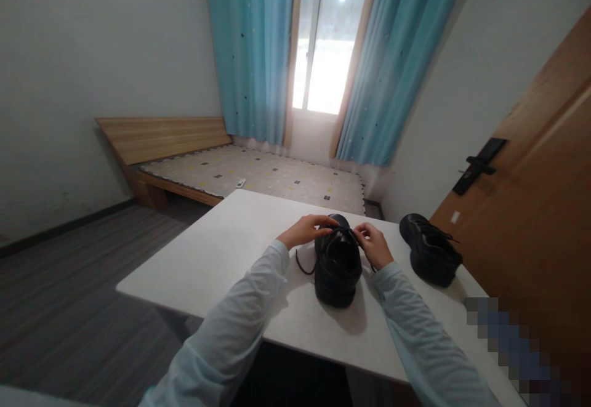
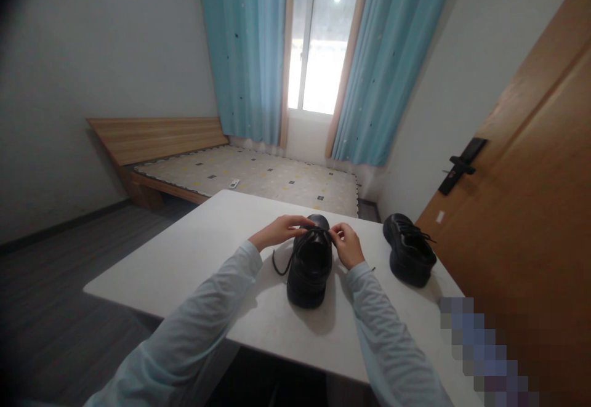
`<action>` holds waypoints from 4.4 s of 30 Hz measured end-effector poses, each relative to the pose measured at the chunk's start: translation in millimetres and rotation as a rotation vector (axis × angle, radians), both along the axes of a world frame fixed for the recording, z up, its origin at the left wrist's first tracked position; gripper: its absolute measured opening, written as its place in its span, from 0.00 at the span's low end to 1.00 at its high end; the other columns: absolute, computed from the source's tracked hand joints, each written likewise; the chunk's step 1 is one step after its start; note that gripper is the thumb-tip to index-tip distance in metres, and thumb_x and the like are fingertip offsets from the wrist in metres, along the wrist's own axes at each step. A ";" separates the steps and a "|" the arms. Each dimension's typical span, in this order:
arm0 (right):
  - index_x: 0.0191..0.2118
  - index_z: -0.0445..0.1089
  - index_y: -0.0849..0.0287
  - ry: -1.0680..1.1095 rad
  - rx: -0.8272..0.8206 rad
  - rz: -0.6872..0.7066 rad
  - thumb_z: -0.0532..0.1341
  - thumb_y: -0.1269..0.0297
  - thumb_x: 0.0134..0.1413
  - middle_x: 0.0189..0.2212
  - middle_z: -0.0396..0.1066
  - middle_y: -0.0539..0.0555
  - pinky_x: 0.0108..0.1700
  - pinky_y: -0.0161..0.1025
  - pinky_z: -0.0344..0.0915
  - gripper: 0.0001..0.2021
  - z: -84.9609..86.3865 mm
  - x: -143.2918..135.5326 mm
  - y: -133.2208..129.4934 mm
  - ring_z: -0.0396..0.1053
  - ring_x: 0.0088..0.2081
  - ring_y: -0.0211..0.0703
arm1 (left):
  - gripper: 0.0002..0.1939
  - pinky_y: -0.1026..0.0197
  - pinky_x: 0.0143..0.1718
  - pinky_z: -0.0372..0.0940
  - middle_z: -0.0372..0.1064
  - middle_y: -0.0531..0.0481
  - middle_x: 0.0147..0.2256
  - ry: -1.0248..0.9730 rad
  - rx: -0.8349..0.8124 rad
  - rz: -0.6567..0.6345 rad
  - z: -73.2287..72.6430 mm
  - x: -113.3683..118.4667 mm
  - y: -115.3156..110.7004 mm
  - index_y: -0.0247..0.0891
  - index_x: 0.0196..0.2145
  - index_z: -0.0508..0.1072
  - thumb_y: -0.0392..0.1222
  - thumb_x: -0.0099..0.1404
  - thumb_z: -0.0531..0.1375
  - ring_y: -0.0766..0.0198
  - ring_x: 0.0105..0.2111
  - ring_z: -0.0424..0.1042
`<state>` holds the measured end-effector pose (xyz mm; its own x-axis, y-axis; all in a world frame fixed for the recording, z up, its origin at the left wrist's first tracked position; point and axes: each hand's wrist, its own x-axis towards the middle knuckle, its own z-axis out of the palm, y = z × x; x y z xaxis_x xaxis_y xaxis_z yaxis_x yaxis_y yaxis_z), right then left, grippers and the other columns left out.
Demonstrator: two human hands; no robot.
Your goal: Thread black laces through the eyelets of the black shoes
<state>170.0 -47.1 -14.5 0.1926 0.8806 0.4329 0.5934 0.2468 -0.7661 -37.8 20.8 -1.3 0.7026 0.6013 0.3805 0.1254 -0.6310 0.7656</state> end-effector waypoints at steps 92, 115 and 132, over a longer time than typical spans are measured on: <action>0.25 0.70 0.59 -0.126 0.060 -0.092 0.62 0.49 0.41 0.32 0.65 0.56 0.32 0.42 0.65 0.16 11.2 34.9 -2.9 0.66 0.31 0.44 | 0.15 0.60 0.51 0.60 0.71 0.45 0.47 0.014 -0.065 0.023 -4.5 2.6 5.8 0.36 0.47 0.67 0.40 0.66 0.49 0.64 0.48 0.68; 0.26 0.65 0.57 0.826 -0.159 0.169 0.68 0.57 0.39 0.33 0.75 0.55 0.46 0.52 0.69 0.13 18.1 40.9 -10.2 0.74 0.40 0.50 | 0.13 0.59 0.52 0.59 0.70 0.45 0.46 0.017 -0.016 0.039 -5.9 1.8 6.8 0.35 0.44 0.69 0.37 0.64 0.50 0.63 0.47 0.68; 0.30 0.57 0.55 0.677 -0.012 0.077 0.66 0.51 0.36 0.23 0.67 0.42 0.25 0.34 0.65 0.20 24.0 28.1 -10.5 0.67 0.20 0.33 | 0.24 0.52 0.51 0.59 0.61 0.37 0.52 -0.061 -0.245 -0.059 -10.8 -0.8 6.7 0.36 0.52 0.59 0.34 0.57 0.59 0.57 0.52 0.64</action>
